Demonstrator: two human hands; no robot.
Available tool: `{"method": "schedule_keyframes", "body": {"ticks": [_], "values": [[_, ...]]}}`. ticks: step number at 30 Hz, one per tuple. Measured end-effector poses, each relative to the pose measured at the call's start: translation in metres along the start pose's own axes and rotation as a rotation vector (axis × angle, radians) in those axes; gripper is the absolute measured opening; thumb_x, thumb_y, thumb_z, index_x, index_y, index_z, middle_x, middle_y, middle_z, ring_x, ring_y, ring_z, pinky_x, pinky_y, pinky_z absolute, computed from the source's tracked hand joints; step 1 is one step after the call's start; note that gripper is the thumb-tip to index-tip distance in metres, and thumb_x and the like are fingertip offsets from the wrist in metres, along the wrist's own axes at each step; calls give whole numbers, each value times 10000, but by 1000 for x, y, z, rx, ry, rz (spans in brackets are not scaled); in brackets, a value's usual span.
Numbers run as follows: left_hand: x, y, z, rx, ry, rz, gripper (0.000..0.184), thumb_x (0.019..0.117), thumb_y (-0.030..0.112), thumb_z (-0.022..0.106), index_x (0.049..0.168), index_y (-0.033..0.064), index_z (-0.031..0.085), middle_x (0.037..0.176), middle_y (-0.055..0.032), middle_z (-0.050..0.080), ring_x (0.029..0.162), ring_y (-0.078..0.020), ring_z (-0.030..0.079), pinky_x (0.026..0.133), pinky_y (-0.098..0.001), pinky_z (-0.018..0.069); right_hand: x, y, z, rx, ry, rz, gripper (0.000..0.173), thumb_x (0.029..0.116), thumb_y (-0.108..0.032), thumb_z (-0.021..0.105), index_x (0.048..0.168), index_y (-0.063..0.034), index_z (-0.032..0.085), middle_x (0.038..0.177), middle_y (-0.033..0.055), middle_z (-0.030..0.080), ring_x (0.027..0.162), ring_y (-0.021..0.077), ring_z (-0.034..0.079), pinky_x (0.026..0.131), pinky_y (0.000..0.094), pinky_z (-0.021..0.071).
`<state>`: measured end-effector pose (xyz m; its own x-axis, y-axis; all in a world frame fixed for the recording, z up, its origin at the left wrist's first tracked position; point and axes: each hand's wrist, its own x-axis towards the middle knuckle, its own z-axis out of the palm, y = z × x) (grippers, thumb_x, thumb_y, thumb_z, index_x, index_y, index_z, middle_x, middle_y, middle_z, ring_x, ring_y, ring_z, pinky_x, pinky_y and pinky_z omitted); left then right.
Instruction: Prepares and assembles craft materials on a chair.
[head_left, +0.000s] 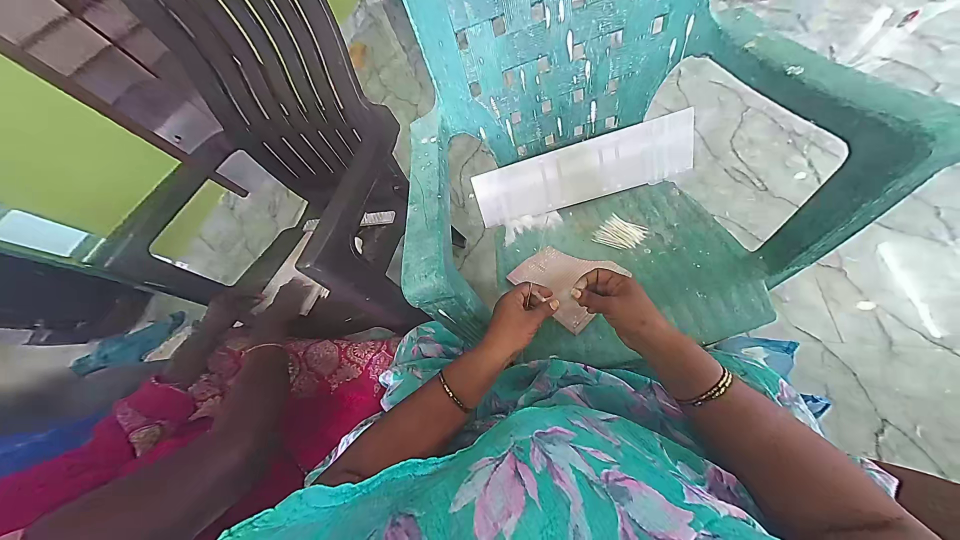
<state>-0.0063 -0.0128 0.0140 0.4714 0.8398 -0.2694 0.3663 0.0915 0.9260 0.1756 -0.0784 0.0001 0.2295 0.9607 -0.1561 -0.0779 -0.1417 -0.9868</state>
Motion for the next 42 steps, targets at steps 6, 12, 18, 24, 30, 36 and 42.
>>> {"method": "schedule_keyframes", "body": {"ticks": [6,12,18,24,30,36,42], "values": [[3,1,2,-143,-104,13,217,930,52,738,1124,12,648,855,-17,611,707,-47,545,656,-200,472,4,4,4,24,-33,48,105,916,-16,727,968,-42,640,753,-9,625,658,52,571,648,224,500],[9,1,3,-99,-99,19,99,989,128,687,994,34,658,768,7,571,634,-39,493,609,-199,434,5,0,4,135,-61,152,40,1009,-62,617,983,-61,646,824,3,646,688,69,595,646,214,518],[9,1,4,-119,-109,34,67,986,103,683,962,41,673,759,18,590,628,-31,500,602,-193,431,6,3,0,139,-106,103,67,981,-6,625,942,-61,627,765,-13,613,662,57,578,637,208,506],[11,2,5,-120,-110,13,69,993,111,676,962,51,662,755,17,582,612,-35,492,583,-188,423,8,1,-7,189,-66,108,71,998,-15,602,1000,-76,639,817,-7,632,690,71,597,646,224,523],[9,3,7,71,-98,35,197,999,176,661,1094,5,639,875,-17,600,666,-52,534,621,-231,483,3,-3,-10,-18,-197,51,213,997,-37,561,1187,39,621,1028,82,648,845,107,616,746,298,537],[18,-14,12,-20,-18,113,47,980,94,645,976,47,637,721,46,594,534,-14,508,497,-180,449,10,-2,-10,55,-187,67,191,1026,-49,549,1185,47,594,979,82,605,797,117,553,712,311,488],[16,-15,12,-59,-34,92,43,1004,85,607,965,79,623,709,72,599,530,9,508,491,-157,437,8,1,-6,-10,-203,22,173,993,-60,636,1125,48,610,859,43,588,699,68,493,628,257,424]]}}
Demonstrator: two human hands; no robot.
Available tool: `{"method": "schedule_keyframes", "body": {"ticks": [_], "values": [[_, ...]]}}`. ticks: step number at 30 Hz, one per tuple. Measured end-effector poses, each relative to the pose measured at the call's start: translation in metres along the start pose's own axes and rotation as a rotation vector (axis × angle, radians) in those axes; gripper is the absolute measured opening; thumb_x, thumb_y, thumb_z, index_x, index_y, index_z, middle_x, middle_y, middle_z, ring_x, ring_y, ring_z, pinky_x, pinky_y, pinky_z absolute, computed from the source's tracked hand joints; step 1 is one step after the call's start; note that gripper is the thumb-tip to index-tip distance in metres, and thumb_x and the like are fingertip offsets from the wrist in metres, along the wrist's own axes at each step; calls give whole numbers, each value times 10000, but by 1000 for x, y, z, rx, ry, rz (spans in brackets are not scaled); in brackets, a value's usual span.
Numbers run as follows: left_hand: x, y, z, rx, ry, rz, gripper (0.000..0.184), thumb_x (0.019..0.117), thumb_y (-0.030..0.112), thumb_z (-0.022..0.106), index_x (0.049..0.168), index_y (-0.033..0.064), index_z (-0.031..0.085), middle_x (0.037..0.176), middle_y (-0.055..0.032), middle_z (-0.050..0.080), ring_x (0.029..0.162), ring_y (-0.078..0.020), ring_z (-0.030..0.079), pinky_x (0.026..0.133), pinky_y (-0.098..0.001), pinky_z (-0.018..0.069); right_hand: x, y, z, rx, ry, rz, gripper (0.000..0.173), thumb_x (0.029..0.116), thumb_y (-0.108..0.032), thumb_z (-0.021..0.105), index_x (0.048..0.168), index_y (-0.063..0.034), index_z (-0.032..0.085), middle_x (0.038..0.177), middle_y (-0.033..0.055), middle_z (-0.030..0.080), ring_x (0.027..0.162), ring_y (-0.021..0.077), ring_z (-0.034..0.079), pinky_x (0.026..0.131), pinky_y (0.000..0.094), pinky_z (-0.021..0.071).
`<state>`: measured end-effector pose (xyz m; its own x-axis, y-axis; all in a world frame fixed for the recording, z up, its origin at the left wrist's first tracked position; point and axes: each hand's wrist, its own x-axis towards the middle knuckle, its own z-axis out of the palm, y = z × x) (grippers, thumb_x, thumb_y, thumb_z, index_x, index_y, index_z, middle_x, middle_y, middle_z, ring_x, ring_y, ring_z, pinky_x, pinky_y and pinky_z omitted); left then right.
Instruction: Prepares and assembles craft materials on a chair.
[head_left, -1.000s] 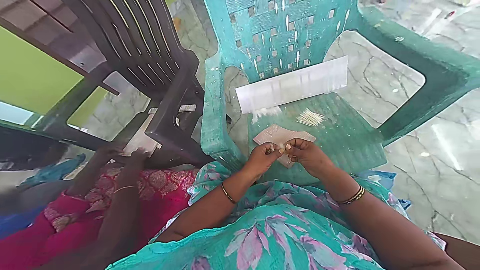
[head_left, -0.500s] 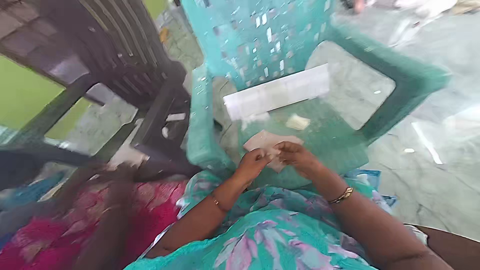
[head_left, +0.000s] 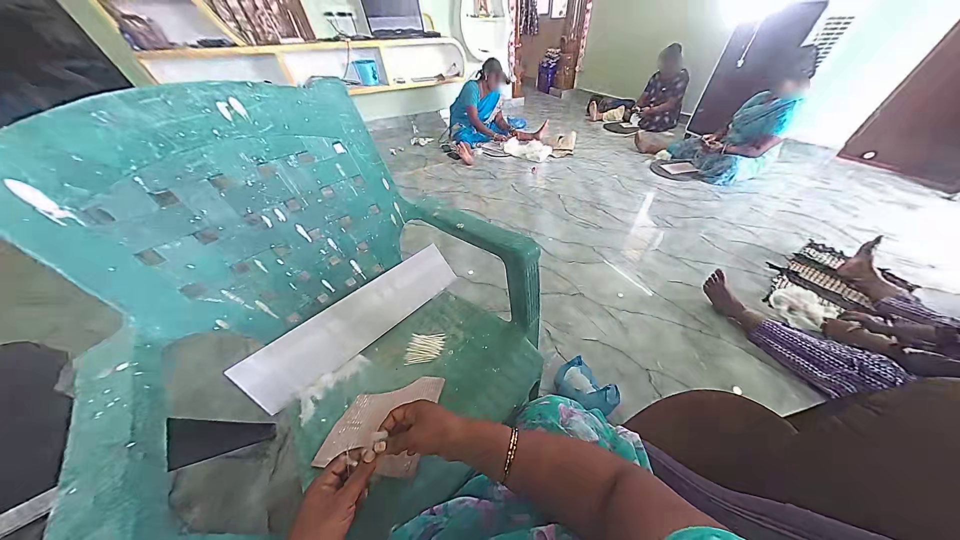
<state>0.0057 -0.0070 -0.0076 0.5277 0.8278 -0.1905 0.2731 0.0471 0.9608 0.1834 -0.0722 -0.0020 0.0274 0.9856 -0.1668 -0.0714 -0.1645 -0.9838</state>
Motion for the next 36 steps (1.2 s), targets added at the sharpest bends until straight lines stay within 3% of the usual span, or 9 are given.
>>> {"method": "schedule_keyframes", "body": {"ticks": [5,11,16,22,27,31,34,36], "values": [[-4,3,-1,-58,-27,-23,99,1022,35,543,1082,59,617,797,50,633,536,8,498,473,-146,412,1,0,-4,7,52,22,169,1012,-84,613,1118,48,604,844,43,567,700,87,497,637,273,434],[-4,4,0,-33,24,28,124,954,-25,619,1060,34,644,783,37,655,537,1,524,473,-147,430,0,1,-3,18,35,-19,253,976,-59,656,1194,39,573,853,47,586,678,69,492,608,252,418],[0,2,-2,-34,46,26,97,940,-20,653,1019,35,652,769,20,662,515,-13,512,458,-158,418,1,-1,-3,30,69,2,271,978,-15,637,1229,61,564,917,101,624,748,123,578,690,303,508],[-1,6,-1,-40,37,32,101,926,-19,671,1001,46,651,765,28,655,528,-11,520,466,-153,427,1,-1,-2,37,14,6,378,971,-37,658,1318,32,524,964,98,629,760,108,568,685,287,490],[-7,19,-1,58,-28,-23,185,983,23,628,1164,-5,602,898,-14,653,642,-39,562,574,-190,477,-5,0,-3,-22,15,-42,444,945,20,633,1369,49,508,1052,157,668,839,151,646,775,330,554],[-10,25,-6,64,-79,-61,266,995,62,638,1250,-1,601,1002,-48,645,741,-67,589,661,-219,510,-4,0,-3,-3,83,9,419,939,44,636,1345,8,538,986,119,687,822,148,669,805,341,576],[-10,26,-4,17,-53,-70,211,985,49,659,1186,2,614,958,-38,653,715,-57,573,654,-210,492,-4,2,-5,69,107,-11,424,895,97,656,1294,0,550,878,76,662,752,126,648,758,322,573],[-9,25,-3,-19,-34,-67,186,972,33,674,1149,1,627,921,-31,661,692,-51,569,633,-198,481,-3,2,-5,102,114,-8,431,885,114,662,1284,-9,553,881,68,659,742,119,649,748,309,577]]}}
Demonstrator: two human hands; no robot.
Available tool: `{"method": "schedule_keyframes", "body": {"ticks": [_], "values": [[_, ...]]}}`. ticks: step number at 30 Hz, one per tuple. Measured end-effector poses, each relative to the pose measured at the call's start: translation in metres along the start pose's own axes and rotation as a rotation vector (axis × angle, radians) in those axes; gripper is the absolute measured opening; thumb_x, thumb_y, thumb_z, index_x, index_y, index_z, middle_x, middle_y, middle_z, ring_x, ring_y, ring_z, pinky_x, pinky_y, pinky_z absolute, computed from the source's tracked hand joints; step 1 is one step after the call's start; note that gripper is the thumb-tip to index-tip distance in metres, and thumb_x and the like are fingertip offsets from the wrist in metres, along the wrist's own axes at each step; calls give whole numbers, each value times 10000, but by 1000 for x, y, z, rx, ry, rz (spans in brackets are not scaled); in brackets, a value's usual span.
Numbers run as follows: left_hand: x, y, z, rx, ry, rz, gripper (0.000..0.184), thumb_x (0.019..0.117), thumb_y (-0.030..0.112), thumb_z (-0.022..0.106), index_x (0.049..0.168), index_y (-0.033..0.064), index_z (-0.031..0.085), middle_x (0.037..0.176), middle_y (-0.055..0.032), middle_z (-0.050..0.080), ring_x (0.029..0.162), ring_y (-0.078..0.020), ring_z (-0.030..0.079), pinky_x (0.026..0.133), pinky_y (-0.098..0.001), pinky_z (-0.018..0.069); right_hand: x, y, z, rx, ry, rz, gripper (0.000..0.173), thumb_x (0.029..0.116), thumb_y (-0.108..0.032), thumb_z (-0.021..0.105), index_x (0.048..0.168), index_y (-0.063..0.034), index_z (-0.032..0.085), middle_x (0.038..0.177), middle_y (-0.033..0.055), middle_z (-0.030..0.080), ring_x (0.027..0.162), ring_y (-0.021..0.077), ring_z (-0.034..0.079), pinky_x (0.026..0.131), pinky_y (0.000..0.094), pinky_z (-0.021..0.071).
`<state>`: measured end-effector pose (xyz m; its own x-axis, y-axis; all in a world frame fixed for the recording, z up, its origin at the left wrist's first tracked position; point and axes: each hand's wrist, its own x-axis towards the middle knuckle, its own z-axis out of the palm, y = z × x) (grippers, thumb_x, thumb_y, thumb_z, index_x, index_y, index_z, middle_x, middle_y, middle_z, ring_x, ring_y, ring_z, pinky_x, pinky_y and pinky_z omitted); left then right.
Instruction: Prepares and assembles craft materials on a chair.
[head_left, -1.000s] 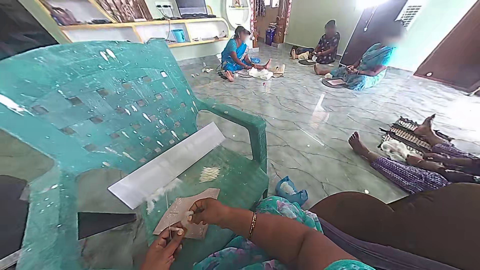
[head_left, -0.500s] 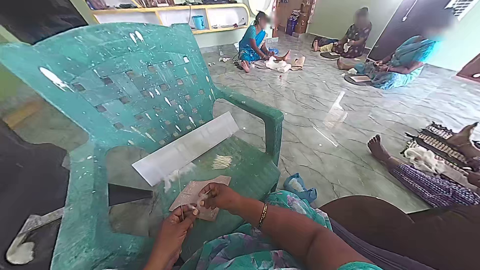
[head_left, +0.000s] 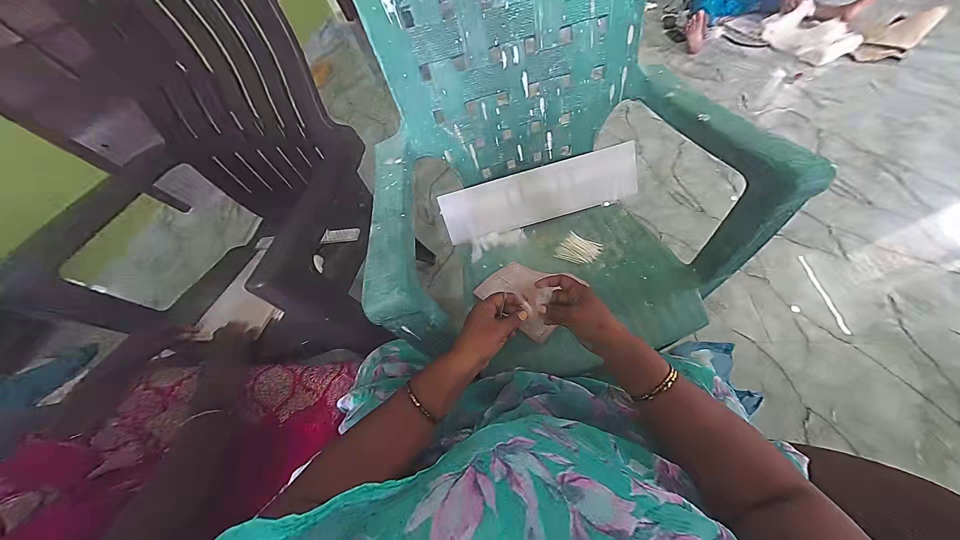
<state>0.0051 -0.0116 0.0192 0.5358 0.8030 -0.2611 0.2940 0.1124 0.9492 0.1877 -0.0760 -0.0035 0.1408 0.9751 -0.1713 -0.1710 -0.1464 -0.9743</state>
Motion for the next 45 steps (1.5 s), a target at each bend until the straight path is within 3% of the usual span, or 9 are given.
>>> {"method": "schedule_keyframes", "body": {"ticks": [7,15,18,25,41,45], "values": [[2,-4,2,-30,5,13,174,971,59,688,1135,25,642,891,-13,651,672,-46,544,606,-194,449,-1,-2,7,5,-24,31,448,900,64,695,1313,-34,552,847,60,656,713,113,646,724,282,577],[2,-6,3,32,16,9,184,985,63,658,1166,33,640,890,-16,621,688,-64,526,622,-217,439,0,-2,9,5,33,32,347,959,47,631,1290,-26,552,863,69,651,709,111,645,726,289,575],[2,-5,3,6,21,0,170,1004,78,641,1167,29,638,917,-29,627,695,-63,539,629,-214,454,1,-1,8,18,36,31,361,940,49,664,1276,-30,557,830,65,655,689,111,642,711,284,573],[3,-7,5,-8,31,17,71,1013,99,639,998,30,638,783,-1,570,623,-50,498,586,-196,431,1,1,9,19,42,30,387,905,74,691,1256,-29,566,793,53,654,668,102,634,691,271,566],[5,-10,4,29,30,-4,78,1018,106,633,1030,30,635,830,-19,568,664,-71,505,630,-222,447,3,2,5,6,46,20,386,939,73,627,1300,-33,542,836,67,652,678,105,620,688,276,552],[4,-10,3,-5,22,-2,90,1017,86,628,1098,48,632,857,-12,589,665,-65,519,621,-213,451,5,0,3,-13,38,55,415,936,52,658,1318,-48,530,860,76,666,688,110,634,681,275,555]]}}
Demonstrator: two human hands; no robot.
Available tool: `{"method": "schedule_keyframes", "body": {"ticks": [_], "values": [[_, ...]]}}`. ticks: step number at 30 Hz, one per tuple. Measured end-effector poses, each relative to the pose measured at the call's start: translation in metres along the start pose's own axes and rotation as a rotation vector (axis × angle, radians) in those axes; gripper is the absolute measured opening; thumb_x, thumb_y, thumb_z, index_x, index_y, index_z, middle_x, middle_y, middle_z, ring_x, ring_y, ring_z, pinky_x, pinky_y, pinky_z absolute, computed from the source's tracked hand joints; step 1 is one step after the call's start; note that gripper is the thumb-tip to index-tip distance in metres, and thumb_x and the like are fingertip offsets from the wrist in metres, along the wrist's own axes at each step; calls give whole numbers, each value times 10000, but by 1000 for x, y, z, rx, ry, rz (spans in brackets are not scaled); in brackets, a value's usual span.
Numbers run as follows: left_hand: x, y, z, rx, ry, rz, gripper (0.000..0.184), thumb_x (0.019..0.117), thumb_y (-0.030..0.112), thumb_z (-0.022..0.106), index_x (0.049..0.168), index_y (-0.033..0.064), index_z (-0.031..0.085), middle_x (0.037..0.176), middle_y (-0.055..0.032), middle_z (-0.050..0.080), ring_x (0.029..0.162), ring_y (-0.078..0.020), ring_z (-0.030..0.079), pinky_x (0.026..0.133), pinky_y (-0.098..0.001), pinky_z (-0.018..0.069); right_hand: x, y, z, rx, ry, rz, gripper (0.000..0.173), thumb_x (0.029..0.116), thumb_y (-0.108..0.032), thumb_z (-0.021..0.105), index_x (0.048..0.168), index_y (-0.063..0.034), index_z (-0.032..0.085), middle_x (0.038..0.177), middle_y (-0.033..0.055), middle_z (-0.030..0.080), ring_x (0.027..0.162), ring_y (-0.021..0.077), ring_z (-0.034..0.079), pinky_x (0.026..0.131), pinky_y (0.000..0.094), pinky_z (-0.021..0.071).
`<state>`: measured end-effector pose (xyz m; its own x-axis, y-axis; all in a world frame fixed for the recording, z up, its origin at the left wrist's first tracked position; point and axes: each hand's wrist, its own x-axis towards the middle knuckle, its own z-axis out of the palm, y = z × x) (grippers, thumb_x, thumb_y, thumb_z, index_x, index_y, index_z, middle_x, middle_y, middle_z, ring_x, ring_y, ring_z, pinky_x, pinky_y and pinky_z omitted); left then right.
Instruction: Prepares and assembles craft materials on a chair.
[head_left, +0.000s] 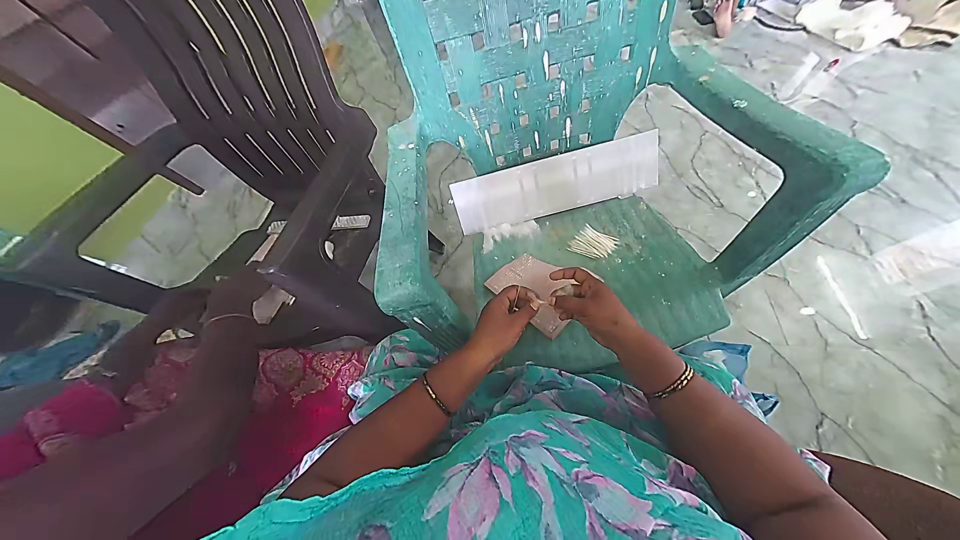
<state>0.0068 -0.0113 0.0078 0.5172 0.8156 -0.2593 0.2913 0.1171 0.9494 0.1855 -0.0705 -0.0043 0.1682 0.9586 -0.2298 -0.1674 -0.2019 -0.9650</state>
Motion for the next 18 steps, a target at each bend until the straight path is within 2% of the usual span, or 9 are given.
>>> {"method": "schedule_keyframes", "body": {"ticks": [4,7,8,10,12,13,14,18], "values": [[1,-5,-3,26,30,-59,94,1019,89,626,1079,17,625,844,-31,572,661,-75,513,626,-227,456,11,-3,-3,-110,-65,17,520,950,3,674,1410,-62,440,996,98,679,773,131,647,714,304,549],[2,-7,-8,98,19,-170,182,1044,145,603,1173,16,598,934,-60,586,716,-94,534,670,-248,473,24,-3,-3,-402,-93,-36,595,942,30,668,1465,-80,408,1095,139,688,839,198,667,760,386,555],[2,-8,-10,141,1,-200,249,1062,178,577,1250,16,580,1016,-85,603,766,-112,556,707,-267,489,29,-2,-2,-527,-92,-63,615,939,22,682,1481,-81,411,1118,158,693,871,241,690,783,428,570],[1,-10,-14,252,-47,-213,379,1106,212,475,1425,7,502,1263,-175,590,974,-202,604,853,-348,513,35,-2,0,-738,-77,-114,620,940,20,680,1495,-78,422,1162,184,687,942,306,707,832,487,580],[-1,-8,-19,375,-80,-197,477,1126,184,386,1566,2,360,1471,-260,475,1215,-330,586,1020,-443,499,40,-1,1,-828,-44,-147,602,928,56,651,1485,-61,453,1192,203,679,1019,350,691,882,520,562],[-2,-6,-20,442,-83,-193,502,1128,169,361,1601,15,298,1494,-268,439,1229,-343,574,1037,-447,490,41,-1,1,-840,-20,-149,596,925,57,654,1478,-61,469,1206,208,673,1039,356,686,892,520,558],[-3,-4,-21,502,-78,-189,506,1127,157,354,1611,31,284,1481,-264,440,1215,-342,579,1035,-446,494,42,-1,0,-841,5,-148,597,920,44,671,1475,-63,479,1230,211,661,1061,357,679,903,515,557],[-4,6,-22,608,-10,-82,462,1099,87,397,1560,61,428,1345,-228,544,1088,-299,640,977,-415,536,47,2,-14,-845,83,-206,620,894,1,744,1460,-45,496,1342,241,588,1136,380,647,932,507,557]]}}
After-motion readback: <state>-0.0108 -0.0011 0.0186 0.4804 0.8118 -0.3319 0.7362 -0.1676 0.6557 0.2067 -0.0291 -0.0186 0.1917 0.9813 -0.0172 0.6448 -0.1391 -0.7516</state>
